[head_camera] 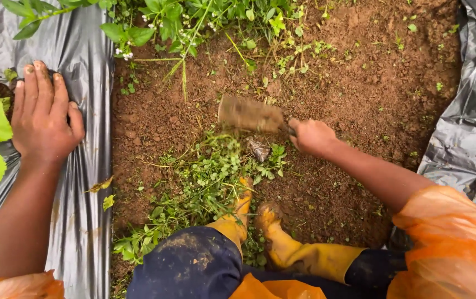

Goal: The person kneels on the ground and uses a small hand hoe to remove weeds from the soil between rows of plants covered with black plastic mulch. They repeatedly scrape the soil surface to uproot the weeds and occasionally pull them by hand.

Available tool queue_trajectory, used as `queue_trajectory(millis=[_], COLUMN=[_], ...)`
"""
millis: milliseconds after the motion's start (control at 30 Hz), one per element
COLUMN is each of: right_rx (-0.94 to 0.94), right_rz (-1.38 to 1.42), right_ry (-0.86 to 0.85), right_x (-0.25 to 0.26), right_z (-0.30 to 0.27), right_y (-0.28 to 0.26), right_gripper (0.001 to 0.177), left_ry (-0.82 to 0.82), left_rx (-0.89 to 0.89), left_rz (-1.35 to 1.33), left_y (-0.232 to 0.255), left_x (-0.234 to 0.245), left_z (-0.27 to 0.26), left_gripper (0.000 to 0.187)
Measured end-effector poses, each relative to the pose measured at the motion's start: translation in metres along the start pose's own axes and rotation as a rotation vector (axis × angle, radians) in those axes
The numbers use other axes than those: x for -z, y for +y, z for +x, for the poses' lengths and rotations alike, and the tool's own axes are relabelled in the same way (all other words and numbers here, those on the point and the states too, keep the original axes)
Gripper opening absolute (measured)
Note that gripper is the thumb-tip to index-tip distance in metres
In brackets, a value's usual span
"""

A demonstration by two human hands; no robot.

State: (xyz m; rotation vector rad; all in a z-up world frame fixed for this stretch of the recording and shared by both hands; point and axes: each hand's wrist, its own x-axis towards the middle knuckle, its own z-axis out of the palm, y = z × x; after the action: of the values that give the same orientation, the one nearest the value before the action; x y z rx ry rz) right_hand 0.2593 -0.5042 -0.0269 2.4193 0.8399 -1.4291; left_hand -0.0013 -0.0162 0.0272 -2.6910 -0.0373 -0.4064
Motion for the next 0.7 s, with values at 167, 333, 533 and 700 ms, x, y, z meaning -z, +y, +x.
queue_trajectory(millis=[167,333,533,700], right_rx=[-0.098,0.036,0.472,0.655], right_rz=[0.235,-0.055,-0.307,-0.201], right_ry=[-0.002,-0.177,-0.306,-0.200], right_x=[-0.006,-0.027,-0.063,-0.064], right_z=[-0.005,-0.020,-0.055,-0.057], right_y=[-0.029,-0.051,-0.115,-0.126], right_gripper=[0.022,0.027,0.028,0.024], left_ry=[0.054,-0.023,-0.017,-0.118], left_rx=[-0.003,0.017,-0.003,0.050], left_rz=[0.004,0.050,0.080,0.061], left_y=[0.001,-0.001,-0.001,-0.004], left_x=[-0.002,-0.011,-0.009,-0.020], left_z=[-0.001,-0.003,-0.013,-0.018], left_gripper=[0.049,0.052,0.051,0.054])
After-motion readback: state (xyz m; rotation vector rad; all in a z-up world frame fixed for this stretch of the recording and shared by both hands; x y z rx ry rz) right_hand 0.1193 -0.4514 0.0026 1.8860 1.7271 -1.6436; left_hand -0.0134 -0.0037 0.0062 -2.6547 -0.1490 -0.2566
